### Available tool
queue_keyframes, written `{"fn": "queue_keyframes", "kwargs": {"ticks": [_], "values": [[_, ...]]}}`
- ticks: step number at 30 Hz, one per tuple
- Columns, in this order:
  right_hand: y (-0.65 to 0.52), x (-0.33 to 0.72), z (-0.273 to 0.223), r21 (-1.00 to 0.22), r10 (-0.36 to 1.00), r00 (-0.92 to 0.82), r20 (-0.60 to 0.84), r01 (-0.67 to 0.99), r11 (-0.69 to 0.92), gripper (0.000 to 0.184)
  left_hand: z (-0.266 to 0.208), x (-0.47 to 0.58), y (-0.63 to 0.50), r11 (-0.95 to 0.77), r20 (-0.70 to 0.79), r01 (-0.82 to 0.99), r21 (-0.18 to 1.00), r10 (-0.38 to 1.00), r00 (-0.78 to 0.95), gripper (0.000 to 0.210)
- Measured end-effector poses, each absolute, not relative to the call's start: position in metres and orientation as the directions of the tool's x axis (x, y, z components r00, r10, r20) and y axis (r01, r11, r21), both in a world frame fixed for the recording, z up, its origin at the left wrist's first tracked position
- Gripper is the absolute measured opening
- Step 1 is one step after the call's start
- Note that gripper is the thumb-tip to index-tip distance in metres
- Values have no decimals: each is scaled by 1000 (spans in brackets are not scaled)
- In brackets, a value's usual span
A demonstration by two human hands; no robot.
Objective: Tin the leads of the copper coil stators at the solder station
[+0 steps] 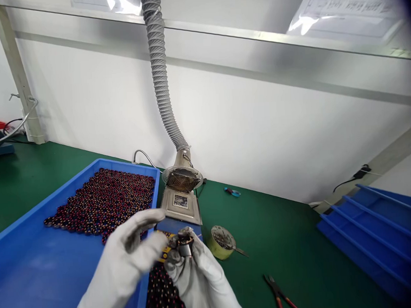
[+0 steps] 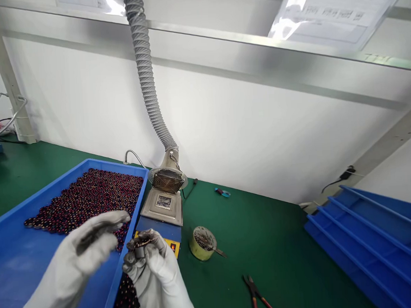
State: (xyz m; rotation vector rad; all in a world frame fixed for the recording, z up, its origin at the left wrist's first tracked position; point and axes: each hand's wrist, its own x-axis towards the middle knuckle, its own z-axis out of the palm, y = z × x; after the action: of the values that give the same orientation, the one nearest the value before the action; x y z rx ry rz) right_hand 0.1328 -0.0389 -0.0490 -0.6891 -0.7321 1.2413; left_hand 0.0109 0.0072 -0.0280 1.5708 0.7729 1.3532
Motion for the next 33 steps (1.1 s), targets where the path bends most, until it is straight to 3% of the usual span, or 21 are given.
{"fn": "queue_keyframes", "kwargs": {"ticks": [5,11,17,19,22,24,28,30,33], "values": [[-35,133,-55,-782,973,221,68,-594,189,30,-21,12,6,-348,369,-126,929,889,272,17],[-17,130,-64,-710,997,39,67,-700,75,34,-22,8,7,-286,356,-243,927,874,329,12],[-39,120,-39,-509,997,-75,3,-858,-63,22,-26,6,10,-265,360,-489,831,927,108,14],[-41,121,-35,-472,995,-96,-7,-877,-88,22,-20,1,9,-265,339,-425,865,934,108,15],[-37,120,-39,-503,998,-50,-32,-862,-60,25,-10,-2,5,-195,238,-159,968,913,332,33],[-36,118,-44,-517,1000,-18,-16,-856,-24,22,-6,1,2,-236,252,-91,968,880,402,30],[-37,115,-49,-501,1000,-11,-17,-865,-18,22,-15,9,-1,-403,433,-166,900,870,235,17],[-39,118,-47,-504,999,-23,-41,-862,-40,25,-21,7,-1,-391,422,-189,901,891,167,14],[-40,122,-43,-486,997,-63,-33,-871,-71,16,-26,0,2,-351,370,-239,905,928,40,11]]}}
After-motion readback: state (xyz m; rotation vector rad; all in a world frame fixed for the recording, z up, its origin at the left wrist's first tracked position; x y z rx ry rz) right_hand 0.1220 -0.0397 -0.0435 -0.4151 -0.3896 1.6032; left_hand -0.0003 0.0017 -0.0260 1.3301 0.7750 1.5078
